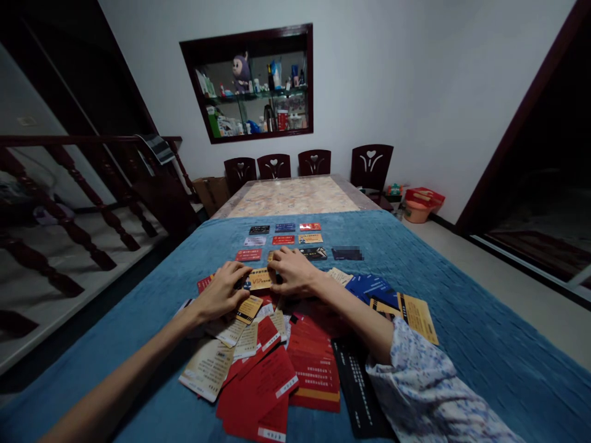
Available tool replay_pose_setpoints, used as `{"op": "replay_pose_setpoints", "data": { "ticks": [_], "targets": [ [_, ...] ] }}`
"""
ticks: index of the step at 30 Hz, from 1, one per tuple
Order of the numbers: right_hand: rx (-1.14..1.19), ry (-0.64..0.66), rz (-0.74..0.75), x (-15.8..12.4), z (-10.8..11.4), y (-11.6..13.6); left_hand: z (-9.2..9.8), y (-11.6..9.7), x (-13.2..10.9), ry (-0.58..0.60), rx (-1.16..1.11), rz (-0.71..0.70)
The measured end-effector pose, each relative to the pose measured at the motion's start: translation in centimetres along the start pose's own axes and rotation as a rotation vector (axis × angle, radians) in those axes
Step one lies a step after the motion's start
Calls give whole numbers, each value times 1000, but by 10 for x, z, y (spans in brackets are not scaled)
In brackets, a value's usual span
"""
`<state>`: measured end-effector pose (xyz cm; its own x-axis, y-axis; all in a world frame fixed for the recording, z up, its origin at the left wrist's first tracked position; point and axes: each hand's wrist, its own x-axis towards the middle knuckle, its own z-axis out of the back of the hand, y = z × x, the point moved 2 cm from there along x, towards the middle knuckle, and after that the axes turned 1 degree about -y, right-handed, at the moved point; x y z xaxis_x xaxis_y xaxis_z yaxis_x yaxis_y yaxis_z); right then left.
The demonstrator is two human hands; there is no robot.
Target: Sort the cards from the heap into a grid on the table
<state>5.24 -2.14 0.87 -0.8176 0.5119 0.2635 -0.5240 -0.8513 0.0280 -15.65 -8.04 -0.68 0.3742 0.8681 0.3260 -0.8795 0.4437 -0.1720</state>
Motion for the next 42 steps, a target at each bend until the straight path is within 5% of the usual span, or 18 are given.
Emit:
{"op": "replay_pose_setpoints", "data": {
  "ticks": [17, 42],
  "targets": [
    [-17, 8, 65, -8, 15, -47, -2, -12, 54, 107, 31, -57],
    [-8, 72, -53, -14, 24, -133, -19, -37, 149, 222, 127, -32]
  ]
}}
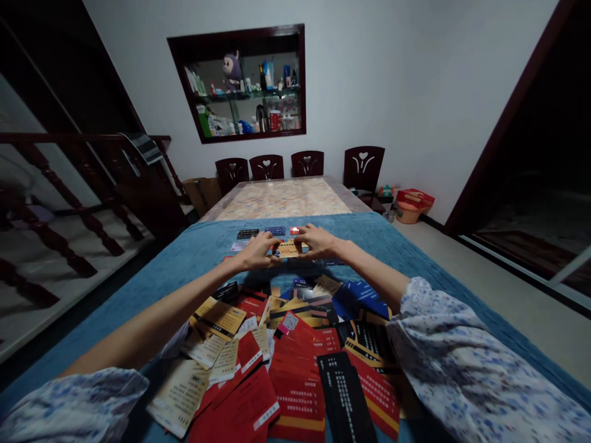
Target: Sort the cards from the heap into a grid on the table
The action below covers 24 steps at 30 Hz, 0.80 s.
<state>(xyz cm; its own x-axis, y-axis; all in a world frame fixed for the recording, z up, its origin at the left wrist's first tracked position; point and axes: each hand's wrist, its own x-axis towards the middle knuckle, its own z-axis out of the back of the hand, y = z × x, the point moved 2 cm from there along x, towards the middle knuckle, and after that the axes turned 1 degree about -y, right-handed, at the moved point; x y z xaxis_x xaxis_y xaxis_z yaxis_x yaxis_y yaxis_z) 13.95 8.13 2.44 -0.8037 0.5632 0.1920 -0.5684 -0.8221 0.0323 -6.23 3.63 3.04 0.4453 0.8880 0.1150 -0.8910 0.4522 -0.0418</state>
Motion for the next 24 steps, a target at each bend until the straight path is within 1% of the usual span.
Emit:
{"op": "replay_pose_setpoints", "data": {
  "ticks": [7, 11, 18, 24],
  "targets": [
    [16, 19, -54, 3, -5, -23, -11, 0, 27, 12, 35, 31],
    [30, 54, -91, 5, -6, -33, -18, 2, 41, 9, 43, 35],
    [24, 83, -104, 11, -12, -48, -26, 1, 58, 20, 45, 40],
    [-7, 155, -197, 16, -16, -57, -33, -2, 72, 46, 43, 75]
  ]
}}
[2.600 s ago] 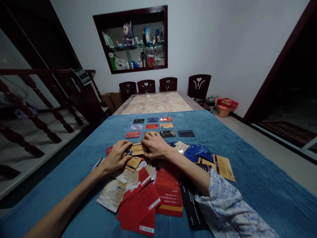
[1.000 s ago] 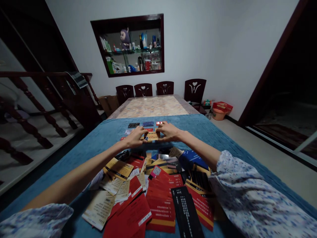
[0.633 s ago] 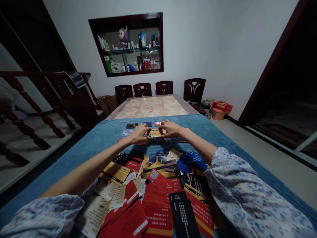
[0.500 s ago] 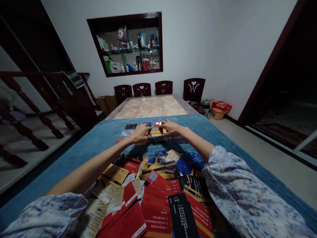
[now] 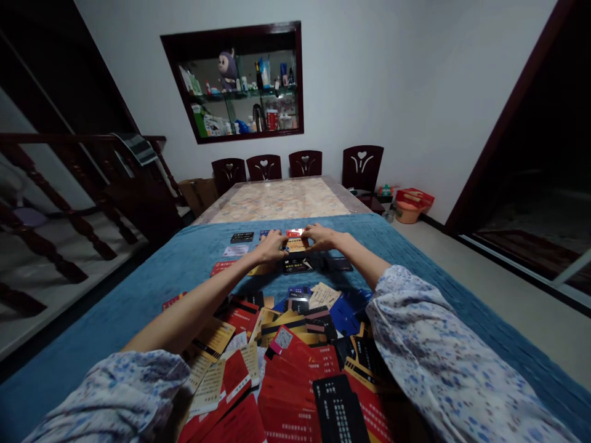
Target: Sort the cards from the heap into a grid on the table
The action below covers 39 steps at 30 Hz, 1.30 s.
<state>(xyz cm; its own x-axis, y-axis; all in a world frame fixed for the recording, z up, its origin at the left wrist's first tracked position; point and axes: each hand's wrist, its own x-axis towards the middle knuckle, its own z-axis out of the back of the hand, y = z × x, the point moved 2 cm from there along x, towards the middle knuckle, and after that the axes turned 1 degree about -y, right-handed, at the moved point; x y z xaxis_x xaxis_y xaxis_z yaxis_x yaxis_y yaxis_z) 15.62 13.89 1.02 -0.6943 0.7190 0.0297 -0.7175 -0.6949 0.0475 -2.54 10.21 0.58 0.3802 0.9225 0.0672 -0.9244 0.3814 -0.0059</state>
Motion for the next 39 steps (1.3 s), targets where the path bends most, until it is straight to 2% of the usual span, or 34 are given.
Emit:
{"op": "replay_pose_setpoints", "data": {
  "ticks": [12, 27, 39],
  "targets": [
    [-71, 64, -62, 18, -14, -10, -15, 1, 25, 48, 7, 49],
    [-39, 99, -108, 21, -19, -12, -24, 5, 35, 132, -18, 111],
    [-42, 111, -175, 24, -21, -5, -27, 8, 39, 191, 3, 109]
  ]
}}
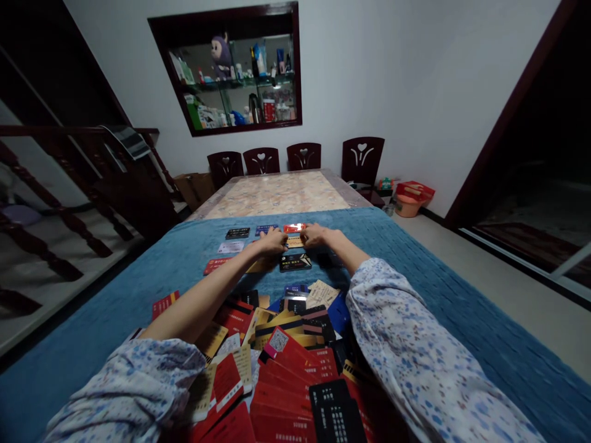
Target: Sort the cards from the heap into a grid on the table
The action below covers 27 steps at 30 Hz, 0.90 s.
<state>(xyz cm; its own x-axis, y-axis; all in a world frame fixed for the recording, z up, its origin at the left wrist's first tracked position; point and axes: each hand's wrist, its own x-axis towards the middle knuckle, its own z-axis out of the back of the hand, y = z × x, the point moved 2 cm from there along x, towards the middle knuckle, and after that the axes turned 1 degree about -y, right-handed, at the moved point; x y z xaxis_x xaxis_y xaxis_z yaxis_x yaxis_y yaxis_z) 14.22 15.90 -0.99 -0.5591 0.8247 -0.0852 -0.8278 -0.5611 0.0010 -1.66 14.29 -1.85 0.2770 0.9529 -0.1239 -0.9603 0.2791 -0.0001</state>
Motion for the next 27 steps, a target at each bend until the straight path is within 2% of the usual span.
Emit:
{"op": "replay_pose_setpoints", "data": {
  "ticks": [14, 23, 27],
  "targets": [
    [-32, 24, -56, 5, -1, 5, 2, -2, -2, 28, 3, -40],
    [-34, 27, -78, 10, -2, 3, 0, -2, -8, -34, -3, -43],
    [-40, -16, -96, 6, -1, 1, 3, -2, -15, -97, 0, -42]
  ]
}}
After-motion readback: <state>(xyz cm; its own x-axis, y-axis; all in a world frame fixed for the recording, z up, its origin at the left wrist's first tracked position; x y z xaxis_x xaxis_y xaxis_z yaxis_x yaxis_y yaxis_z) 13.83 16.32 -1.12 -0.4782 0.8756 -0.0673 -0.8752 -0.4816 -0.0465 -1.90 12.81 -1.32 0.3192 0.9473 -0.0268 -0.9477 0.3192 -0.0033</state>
